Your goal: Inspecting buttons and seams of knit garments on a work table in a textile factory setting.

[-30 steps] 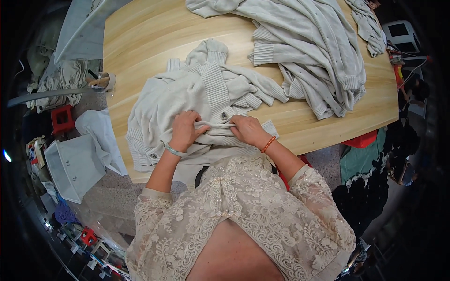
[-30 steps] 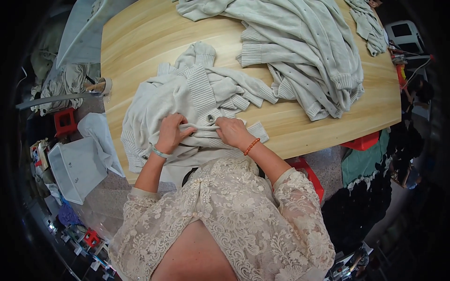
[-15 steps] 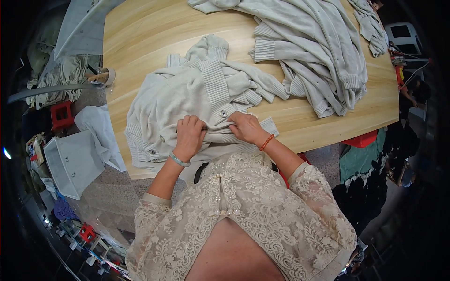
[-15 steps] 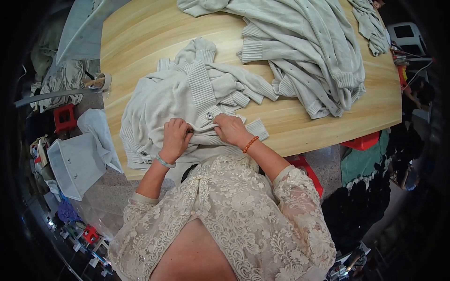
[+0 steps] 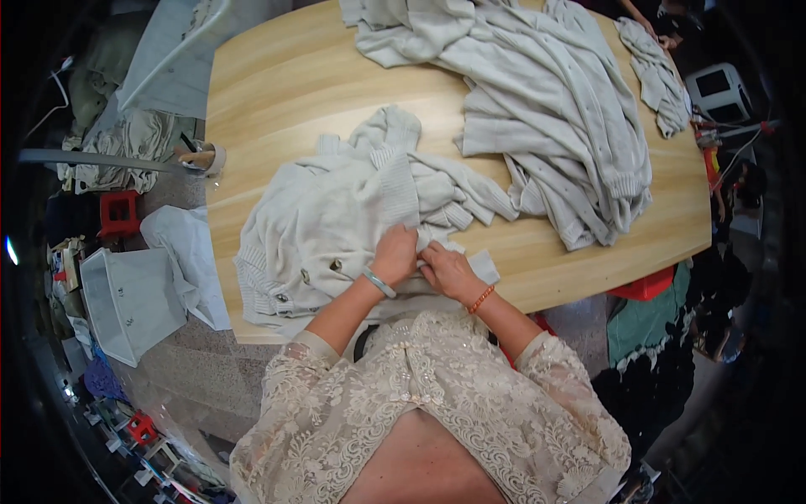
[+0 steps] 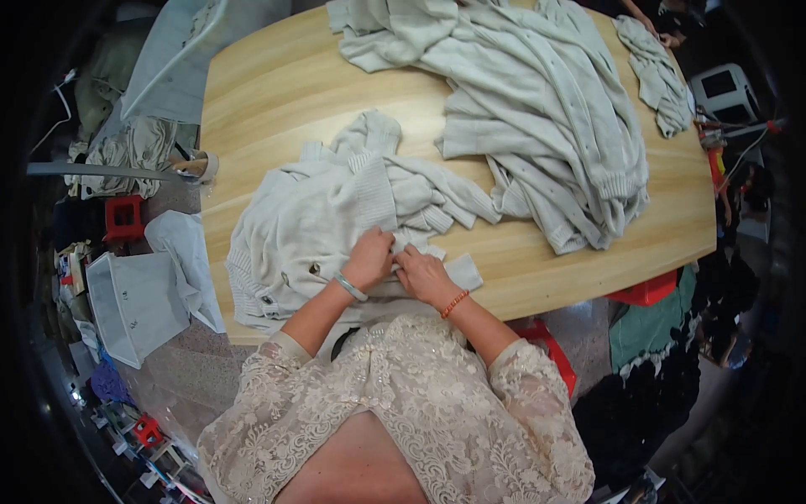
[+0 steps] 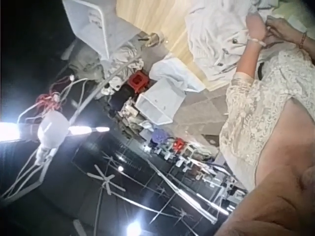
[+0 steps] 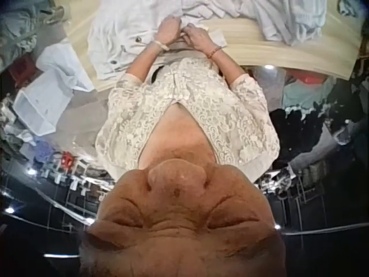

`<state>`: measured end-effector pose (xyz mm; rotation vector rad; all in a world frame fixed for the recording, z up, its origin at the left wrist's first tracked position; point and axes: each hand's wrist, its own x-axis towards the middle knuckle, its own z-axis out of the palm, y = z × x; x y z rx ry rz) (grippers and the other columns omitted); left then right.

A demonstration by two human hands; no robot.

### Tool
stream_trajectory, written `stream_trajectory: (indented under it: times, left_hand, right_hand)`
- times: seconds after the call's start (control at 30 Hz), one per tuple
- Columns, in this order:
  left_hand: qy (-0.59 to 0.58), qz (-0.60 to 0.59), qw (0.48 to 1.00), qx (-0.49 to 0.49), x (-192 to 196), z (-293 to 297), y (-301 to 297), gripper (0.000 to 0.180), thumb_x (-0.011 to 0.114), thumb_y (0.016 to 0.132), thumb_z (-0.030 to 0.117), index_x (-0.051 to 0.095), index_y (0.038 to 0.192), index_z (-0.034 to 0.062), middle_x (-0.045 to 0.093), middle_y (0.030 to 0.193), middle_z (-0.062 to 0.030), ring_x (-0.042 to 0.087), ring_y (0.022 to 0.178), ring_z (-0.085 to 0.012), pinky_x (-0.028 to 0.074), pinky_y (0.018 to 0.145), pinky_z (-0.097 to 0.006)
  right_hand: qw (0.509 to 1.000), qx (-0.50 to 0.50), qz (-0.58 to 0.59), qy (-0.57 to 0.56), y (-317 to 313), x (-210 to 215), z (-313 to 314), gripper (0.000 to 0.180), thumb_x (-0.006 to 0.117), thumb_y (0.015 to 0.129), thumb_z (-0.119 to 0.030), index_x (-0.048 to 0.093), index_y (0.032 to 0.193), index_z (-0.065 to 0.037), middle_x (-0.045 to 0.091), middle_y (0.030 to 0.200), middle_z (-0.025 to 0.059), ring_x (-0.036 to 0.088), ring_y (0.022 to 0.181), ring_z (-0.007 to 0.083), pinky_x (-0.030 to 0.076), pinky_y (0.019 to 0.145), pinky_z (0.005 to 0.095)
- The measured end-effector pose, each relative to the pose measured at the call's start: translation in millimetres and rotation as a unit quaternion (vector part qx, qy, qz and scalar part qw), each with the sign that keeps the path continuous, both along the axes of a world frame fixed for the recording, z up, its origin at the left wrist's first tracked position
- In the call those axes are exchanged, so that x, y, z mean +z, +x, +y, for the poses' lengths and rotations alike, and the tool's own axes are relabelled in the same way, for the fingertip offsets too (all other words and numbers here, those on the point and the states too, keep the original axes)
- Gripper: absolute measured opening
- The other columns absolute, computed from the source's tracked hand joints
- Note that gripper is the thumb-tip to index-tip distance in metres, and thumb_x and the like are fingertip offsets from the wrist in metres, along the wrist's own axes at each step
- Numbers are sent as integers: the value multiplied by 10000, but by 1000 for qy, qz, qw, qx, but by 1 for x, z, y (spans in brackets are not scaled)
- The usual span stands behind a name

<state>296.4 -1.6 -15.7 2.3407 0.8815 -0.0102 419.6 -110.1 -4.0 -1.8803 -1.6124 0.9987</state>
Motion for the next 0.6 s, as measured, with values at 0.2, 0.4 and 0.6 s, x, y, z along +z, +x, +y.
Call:
stream_trajectory:
  times: [0.2, 0.4, 0.6]
  left_hand:
    - [-158, -38, 985, 64, -10, 12, -9, 127, 703, 696, 129, 644, 725, 21, 656, 693, -137, 631, 639, -300, 502, 606, -372]
    - [-407, -101, 891, 172, -12, 22, -16, 113, 725, 802, 100, 667, 780, 5, 623, 678, 3, 507, 570, -48, 408, 495, -211]
    - [-544, -120, 789, 258, -4, 29, -18, 92, 720, 812, 105, 684, 801, 21, 605, 634, -5, 495, 504, -69, 377, 443, -216]
  right_hand:
    - [999, -25, 19, 34, -7, -3, -4, 195, 603, 778, -53, 579, 971, -60, 549, 920, 152, 584, 821, 373, 486, 705, 453]
    - [988, -114, 94, 36, -6, 18, 9, 336, 656, 790, -69, 524, 1098, -49, 598, 1029, 180, 617, 878, 356, 503, 724, 429]
    - [995, -38, 17, 90, 4, 19, 15, 358, 665, 784, -68, 556, 1123, -30, 570, 916, 161, 594, 775, 339, 491, 687, 406]
